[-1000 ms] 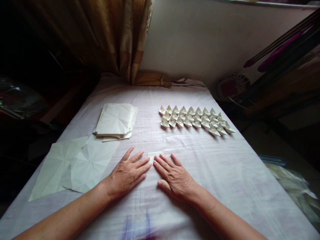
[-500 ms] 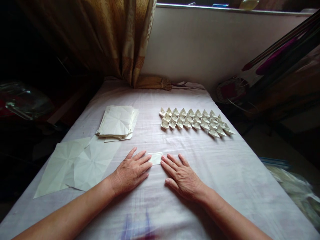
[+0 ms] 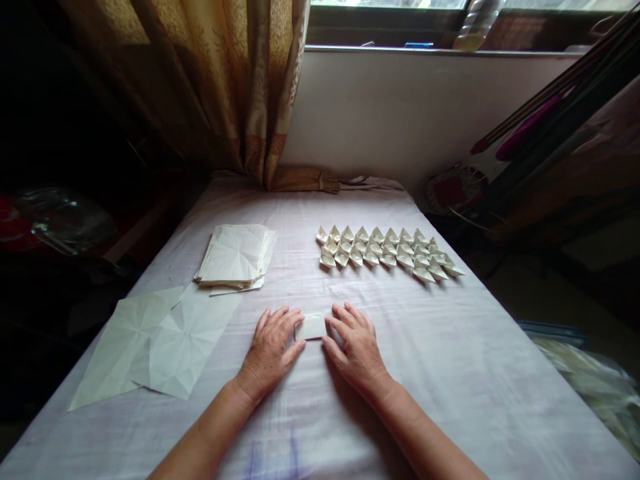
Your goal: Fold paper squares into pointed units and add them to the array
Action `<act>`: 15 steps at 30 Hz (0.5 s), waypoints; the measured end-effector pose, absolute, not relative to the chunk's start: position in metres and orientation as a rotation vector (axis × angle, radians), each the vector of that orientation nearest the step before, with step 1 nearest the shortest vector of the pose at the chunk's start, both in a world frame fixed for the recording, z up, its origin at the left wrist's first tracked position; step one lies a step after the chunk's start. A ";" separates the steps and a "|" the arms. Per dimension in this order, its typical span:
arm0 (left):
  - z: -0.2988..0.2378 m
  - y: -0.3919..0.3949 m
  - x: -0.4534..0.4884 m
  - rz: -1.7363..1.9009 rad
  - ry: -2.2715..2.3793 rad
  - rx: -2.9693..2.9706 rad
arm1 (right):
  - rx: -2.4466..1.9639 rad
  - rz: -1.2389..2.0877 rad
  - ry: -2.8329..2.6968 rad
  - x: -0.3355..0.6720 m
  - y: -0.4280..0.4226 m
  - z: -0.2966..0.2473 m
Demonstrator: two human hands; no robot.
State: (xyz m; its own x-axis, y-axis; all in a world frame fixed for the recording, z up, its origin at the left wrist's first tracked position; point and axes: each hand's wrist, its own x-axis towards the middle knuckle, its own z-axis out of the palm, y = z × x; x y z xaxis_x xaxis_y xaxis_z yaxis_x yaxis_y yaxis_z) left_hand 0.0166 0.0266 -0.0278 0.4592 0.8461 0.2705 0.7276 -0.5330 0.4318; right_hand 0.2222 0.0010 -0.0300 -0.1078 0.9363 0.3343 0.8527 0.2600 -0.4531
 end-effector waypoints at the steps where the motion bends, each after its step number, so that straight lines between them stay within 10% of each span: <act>1: -0.030 0.027 0.017 0.702 1.359 2.466 | -1.599 0.207 -1.965 0.221 0.002 -0.031; 15: -0.001 0.063 0.028 1.187 1.403 2.748 | -1.379 -0.048 -1.797 0.206 0.041 -0.022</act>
State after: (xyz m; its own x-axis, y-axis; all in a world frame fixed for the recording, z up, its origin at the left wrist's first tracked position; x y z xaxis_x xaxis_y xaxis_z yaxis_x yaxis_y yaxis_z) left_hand 0.0277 0.0631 -0.0008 0.3864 0.6420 0.6622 0.7594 -0.6289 0.1666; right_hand 0.2057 0.0413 -0.0223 -0.0330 0.7756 0.6304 0.8081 0.3919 -0.4398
